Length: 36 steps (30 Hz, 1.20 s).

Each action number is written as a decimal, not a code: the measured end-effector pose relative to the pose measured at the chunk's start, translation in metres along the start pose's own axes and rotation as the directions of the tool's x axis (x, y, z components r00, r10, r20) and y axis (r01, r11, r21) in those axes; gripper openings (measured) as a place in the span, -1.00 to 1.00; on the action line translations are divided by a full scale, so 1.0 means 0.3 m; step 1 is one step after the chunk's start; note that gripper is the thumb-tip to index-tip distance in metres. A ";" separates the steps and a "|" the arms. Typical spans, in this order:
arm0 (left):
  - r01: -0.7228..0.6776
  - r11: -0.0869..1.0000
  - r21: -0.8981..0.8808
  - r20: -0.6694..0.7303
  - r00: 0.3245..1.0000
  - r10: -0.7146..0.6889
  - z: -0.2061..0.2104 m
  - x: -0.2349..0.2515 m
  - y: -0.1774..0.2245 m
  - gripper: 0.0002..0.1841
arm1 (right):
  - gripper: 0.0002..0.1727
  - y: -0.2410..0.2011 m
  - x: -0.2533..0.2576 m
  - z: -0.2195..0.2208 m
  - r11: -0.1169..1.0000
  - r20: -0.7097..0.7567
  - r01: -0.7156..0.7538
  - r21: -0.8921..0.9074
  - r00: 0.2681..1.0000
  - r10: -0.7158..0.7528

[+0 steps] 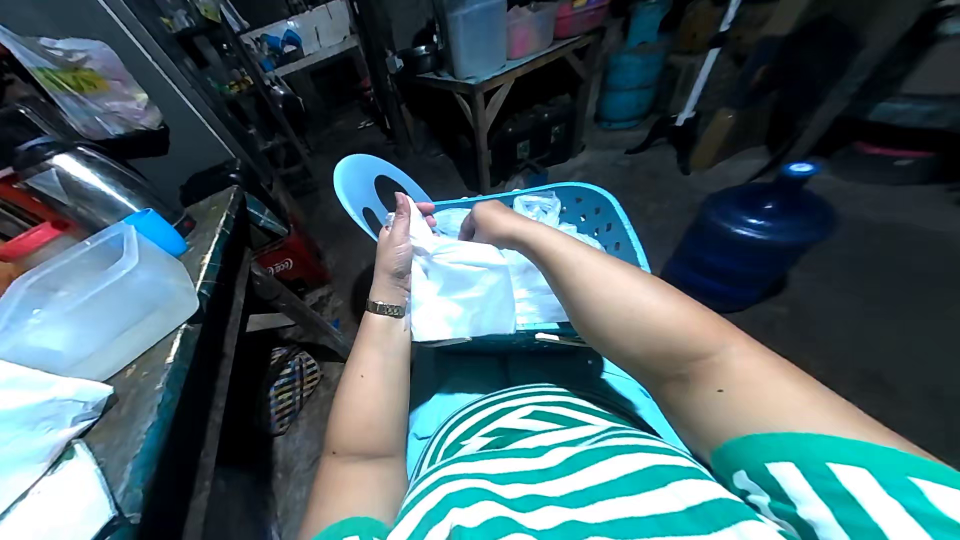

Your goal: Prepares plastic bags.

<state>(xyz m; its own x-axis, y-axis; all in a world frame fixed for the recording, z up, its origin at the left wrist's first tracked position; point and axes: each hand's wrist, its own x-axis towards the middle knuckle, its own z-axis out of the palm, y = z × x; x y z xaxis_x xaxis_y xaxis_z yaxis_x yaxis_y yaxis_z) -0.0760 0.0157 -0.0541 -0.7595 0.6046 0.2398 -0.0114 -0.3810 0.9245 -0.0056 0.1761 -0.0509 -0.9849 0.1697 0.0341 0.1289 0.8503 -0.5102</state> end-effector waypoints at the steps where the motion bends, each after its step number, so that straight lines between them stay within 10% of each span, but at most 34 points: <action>1: -0.003 1.000 0.004 0.001 1.000 0.003 -0.001 0.001 -0.002 -0.47 | -0.87 0.016 0.004 -0.002 0.998 -0.106 0.041 0.057 0.994 -0.035; 12: -0.089 0.986 0.144 0.059 0.995 0.082 0.008 0.005 -0.013 -0.35 | -0.63 -0.030 -0.065 -0.046 0.801 -0.203 0.254 0.543 0.965 -0.168; 18: -0.096 0.975 0.202 0.075 0.994 0.083 0.003 -0.017 -0.005 -0.78 | -0.88 -0.028 -0.051 -0.040 0.826 -0.202 0.275 0.493 0.959 -0.199; 36: -0.085 0.991 0.102 -0.027 0.996 0.088 0.027 -0.044 0.016 -0.93 | -0.79 -0.052 -0.058 -0.043 0.833 -0.391 0.235 0.500 0.920 -0.024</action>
<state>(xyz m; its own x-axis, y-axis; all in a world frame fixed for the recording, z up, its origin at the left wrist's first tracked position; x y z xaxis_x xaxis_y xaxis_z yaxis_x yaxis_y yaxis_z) -0.0607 0.0116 -0.0505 -0.7747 0.5499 0.3120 0.1194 -0.3574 0.9263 0.0110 0.1663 -0.0324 -0.8639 0.3307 0.3799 -0.1815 0.4992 -0.8473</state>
